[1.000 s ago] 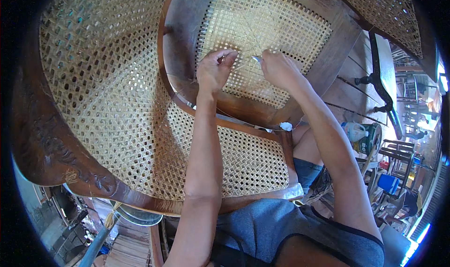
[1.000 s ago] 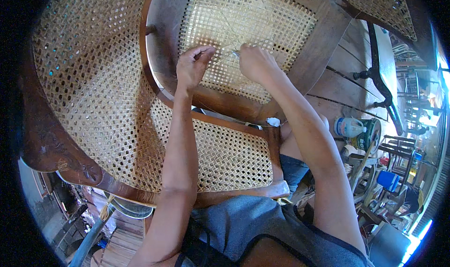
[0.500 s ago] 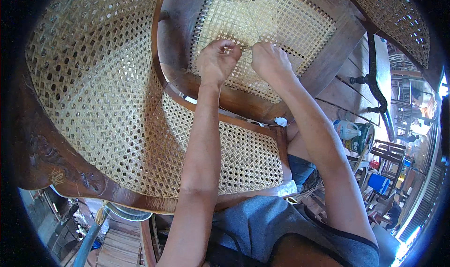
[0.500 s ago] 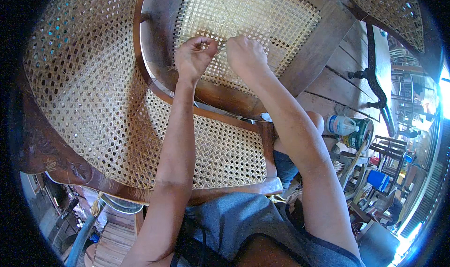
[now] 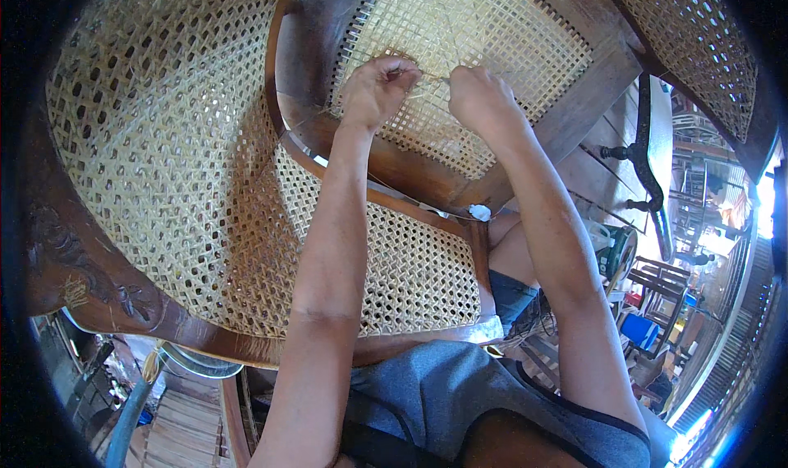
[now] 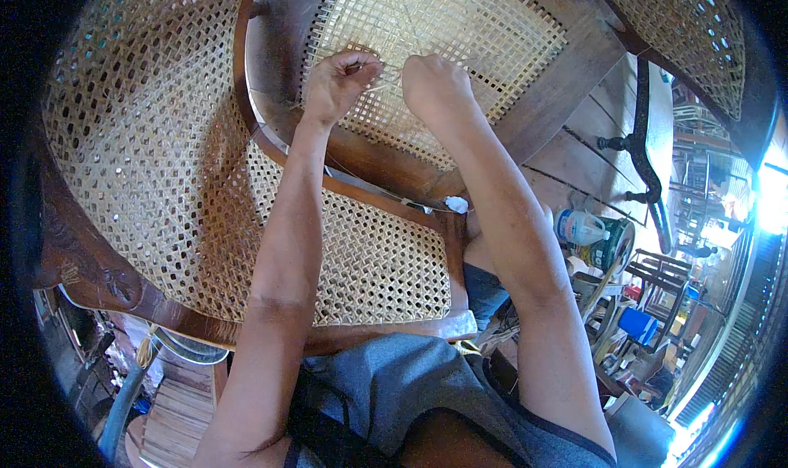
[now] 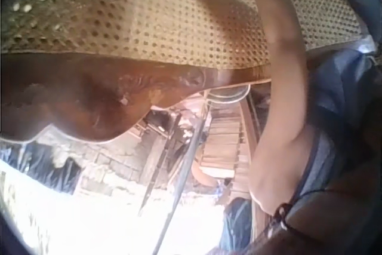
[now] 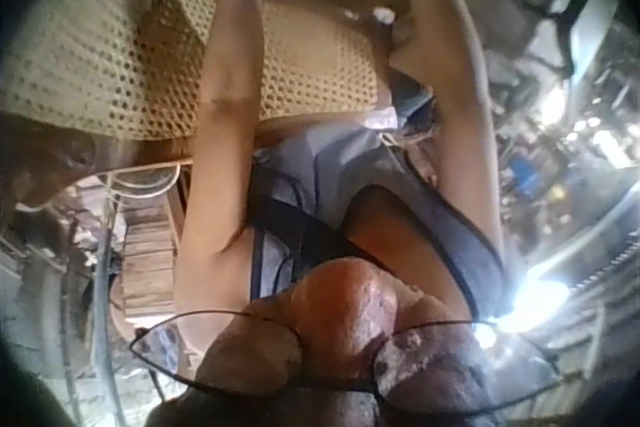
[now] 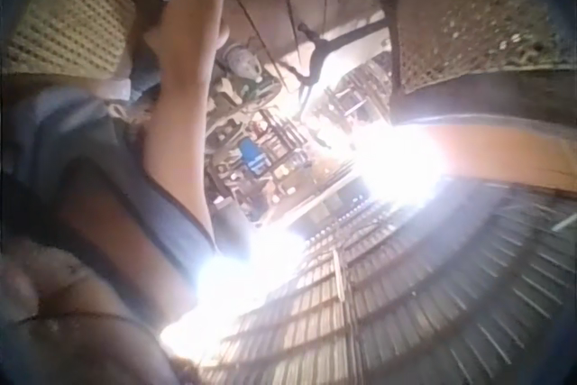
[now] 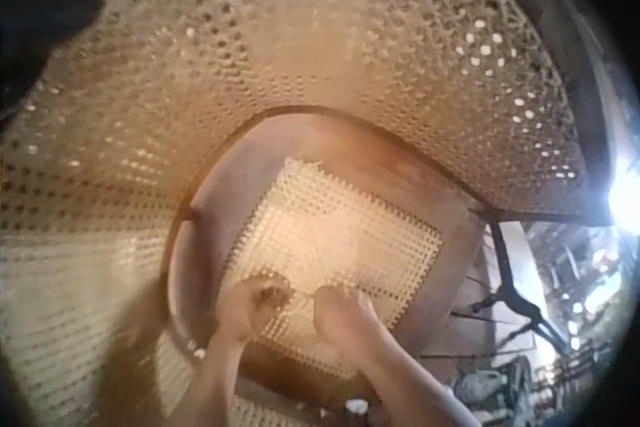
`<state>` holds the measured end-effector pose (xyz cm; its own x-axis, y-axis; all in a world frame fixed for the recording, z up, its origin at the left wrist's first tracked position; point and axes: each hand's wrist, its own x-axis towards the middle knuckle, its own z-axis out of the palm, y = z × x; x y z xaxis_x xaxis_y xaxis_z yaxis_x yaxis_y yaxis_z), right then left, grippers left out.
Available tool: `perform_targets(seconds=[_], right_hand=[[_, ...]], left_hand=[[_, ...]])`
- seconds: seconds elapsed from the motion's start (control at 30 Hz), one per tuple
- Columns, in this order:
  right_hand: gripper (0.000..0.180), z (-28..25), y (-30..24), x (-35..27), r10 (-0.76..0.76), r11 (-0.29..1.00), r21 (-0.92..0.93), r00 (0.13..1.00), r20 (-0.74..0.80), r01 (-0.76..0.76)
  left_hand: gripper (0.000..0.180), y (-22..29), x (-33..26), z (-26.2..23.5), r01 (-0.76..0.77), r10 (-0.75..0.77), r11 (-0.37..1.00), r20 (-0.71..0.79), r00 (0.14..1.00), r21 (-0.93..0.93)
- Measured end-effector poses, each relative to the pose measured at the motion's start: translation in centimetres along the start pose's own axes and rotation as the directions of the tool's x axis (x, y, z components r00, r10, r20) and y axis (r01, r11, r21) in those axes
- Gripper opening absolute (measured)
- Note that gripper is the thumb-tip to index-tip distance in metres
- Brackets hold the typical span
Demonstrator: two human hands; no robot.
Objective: Repairing and weaving the rattan seat of a wooden chair using rattan strips and hand tools.
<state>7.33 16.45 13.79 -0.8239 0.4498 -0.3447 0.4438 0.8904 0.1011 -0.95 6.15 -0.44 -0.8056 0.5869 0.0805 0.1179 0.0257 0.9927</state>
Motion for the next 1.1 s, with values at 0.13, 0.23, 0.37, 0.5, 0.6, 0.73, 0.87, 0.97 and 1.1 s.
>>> perform_targets(seconds=[0.13, 0.23, 0.37, 0.5, 0.6, 0.73, 0.87, 0.97, 1.1], right_hand=[[0.024, 0.0, -0.2, 0.7, 0.04, 0.998, -0.049, 0.999, 0.025, -0.038], [0.029, 0.2, 0.3, 0.9, 0.095, 0.995, 0.016, 0.995, -0.033, -0.094], [0.037, 0.5, 0.6, 0.8, 0.118, 0.993, 0.029, 0.993, -0.028, -0.117], [0.045, -0.8, 1.3, -0.1, 0.111, 0.994, 0.01, 0.993, 0.029, -0.112], [0.046, -3.1, 4.2, -2.3, 0.26, 0.965, -0.024, 0.965, -0.016, -0.26], [0.047, -4.5, 6.9, -5.6, 0.191, 0.977, -0.051, 0.956, -0.221, -0.207], [0.047, -3.8, 6.9, -5.8, 0.145, 0.989, 0.016, 0.96, -0.24, -0.145], [0.042, -2.3, 5.8, -4.0, 0.125, 0.99, 0.099, 0.954, -0.272, -0.101], [0.031, 0.1, 4.3, -1.2, 0.061, 0.992, 0.111, 0.996, -0.071, -0.053]], left_hand=[[0.02, 1.8, -0.7, 0.1, 0.157, -0.159, 0.951, -0.017, 0.987, 0.268], [0.019, 2.7, -1.1, -0.2, 0.18, -0.18, 0.931, -0.03, 0.983, 0.316], [0.022, 2.6, -0.9, -1.3, 0.172, -0.412, 0.581, -0.106, 0.905, -0.795], [0.013, 2.6, -1.3, -2.2, 0.104, -0.464, 0.337, -0.069, 0.883, -0.936], [0.019, 3.6, -2.2, -0.5, 0.194, -0.189, 0.981, -0.189, 0.964, 0.006], [0.018, 5.4, -1.4, 4.3, -0.199, 0.245, 0.943, -0.153, 0.957, 0.266], [0.019, 6.0, -0.9, 4.8, -0.187, 0.19, 0.982, 0.102, 0.977, -0.032], [0.018, 5.3, -0.9, 3.5, 0.043, -0.006, 0.928, 0.1, 0.995, -0.37], [0.012, 3.5, -0.7, 3.0, 0.027, -0.026, 0.984, 0.011, 1.0, -0.176]])
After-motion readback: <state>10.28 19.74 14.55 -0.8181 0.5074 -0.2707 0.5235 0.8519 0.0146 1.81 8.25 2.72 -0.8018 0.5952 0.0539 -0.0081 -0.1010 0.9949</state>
